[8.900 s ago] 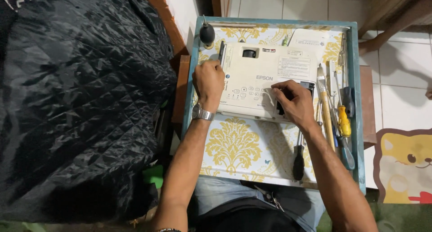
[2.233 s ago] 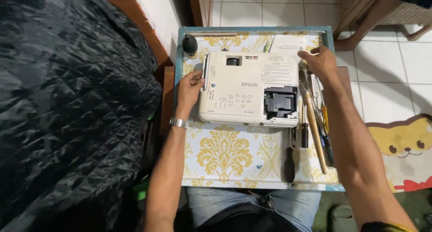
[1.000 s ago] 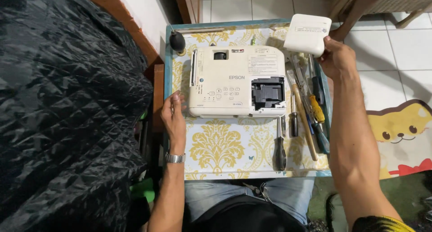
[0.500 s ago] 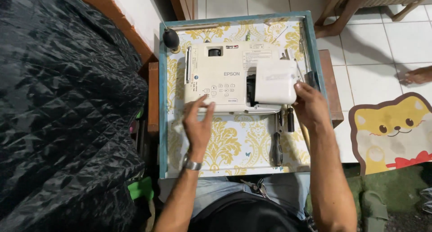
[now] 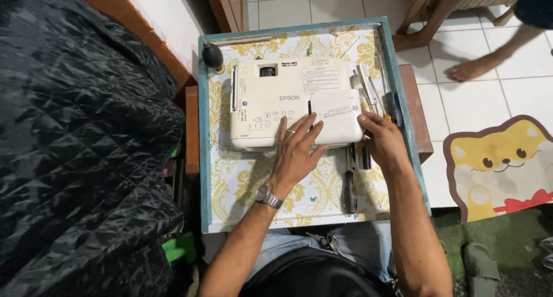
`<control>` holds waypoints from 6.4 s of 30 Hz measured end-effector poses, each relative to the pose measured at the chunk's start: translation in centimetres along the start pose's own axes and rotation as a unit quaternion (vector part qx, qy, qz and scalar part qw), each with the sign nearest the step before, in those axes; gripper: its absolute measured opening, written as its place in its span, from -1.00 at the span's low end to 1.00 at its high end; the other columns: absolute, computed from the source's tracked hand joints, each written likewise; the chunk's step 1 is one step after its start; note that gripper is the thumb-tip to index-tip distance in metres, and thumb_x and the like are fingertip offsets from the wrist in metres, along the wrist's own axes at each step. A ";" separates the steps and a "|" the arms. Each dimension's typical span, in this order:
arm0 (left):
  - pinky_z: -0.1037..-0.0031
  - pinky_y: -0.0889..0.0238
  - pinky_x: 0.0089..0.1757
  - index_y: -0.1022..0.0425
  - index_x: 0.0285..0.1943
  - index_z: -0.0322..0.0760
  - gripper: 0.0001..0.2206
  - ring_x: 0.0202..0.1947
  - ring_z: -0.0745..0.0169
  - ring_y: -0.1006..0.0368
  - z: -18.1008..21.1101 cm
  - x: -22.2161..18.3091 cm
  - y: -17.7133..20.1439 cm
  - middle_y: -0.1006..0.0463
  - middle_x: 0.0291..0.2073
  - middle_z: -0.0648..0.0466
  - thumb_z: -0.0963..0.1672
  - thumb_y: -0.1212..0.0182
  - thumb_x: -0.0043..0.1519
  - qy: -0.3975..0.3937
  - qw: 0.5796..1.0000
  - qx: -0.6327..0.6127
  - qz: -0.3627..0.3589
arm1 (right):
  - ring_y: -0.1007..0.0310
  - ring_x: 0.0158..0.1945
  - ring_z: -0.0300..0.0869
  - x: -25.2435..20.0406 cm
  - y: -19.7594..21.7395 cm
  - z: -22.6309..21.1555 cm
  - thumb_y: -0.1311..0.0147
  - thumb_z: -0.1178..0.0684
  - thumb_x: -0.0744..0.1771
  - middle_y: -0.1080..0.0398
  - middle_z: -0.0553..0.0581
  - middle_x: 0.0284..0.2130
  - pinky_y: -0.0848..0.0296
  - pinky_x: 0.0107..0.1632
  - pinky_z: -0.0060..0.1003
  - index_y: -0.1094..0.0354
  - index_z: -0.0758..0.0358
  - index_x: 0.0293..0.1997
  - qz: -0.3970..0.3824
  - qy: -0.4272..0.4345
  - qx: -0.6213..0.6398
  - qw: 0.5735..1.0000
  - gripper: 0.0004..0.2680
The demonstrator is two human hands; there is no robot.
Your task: A person disassembles an Epson projector by removing screws with a screwdriver and prying off the outer casing.
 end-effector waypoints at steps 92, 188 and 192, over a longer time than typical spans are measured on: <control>0.47 -0.57 -0.25 -0.58 0.14 -0.39 -0.65 -0.29 0.31 -0.55 -24.4 3.5 8.1 -0.66 -0.25 -0.05 -0.21 -0.44 0.16 0.312 0.841 -0.430 0.102 | -0.32 -0.45 -0.20 6.2 -28.5 -1.1 -0.36 0.15 0.30 -0.48 0.26 -0.43 -0.28 -0.46 -0.37 -0.56 0.38 -0.23 -0.271 0.214 -0.335 0.877 -0.89; 0.00 0.28 0.40 -0.46 0.37 -0.29 -0.35 0.47 -0.12 -0.09 -0.4 -2.8 3.4 -0.32 0.41 -0.14 0.11 -0.45 0.18 0.050 0.979 0.166 0.111 | -0.59 0.02 0.03 -3.4 1.8 0.8 -0.08 -0.19 0.41 -0.57 0.24 -0.11 -0.49 0.08 0.01 -0.46 0.17 0.18 0.010 0.117 -0.261 0.958 -0.69; -0.06 0.17 0.39 -0.12 0.51 -0.26 -0.26 0.48 -0.25 0.03 -4.2 -7.3 4.0 -0.05 0.43 -0.17 0.04 -0.42 0.23 0.316 0.912 -0.015 0.261 | -0.48 0.15 0.18 0.0 -0.2 0.8 0.03 -0.39 0.42 -0.54 0.27 -0.03 -0.40 0.15 0.12 -0.47 0.17 0.20 0.001 0.107 -0.325 0.940 -0.56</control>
Point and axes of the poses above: each hand's wrist, its own x-axis towards the middle knuckle, its own y-axis out of the back of the hand, z = x × y, the point moved 4 cm from there along x, towards the middle knuckle
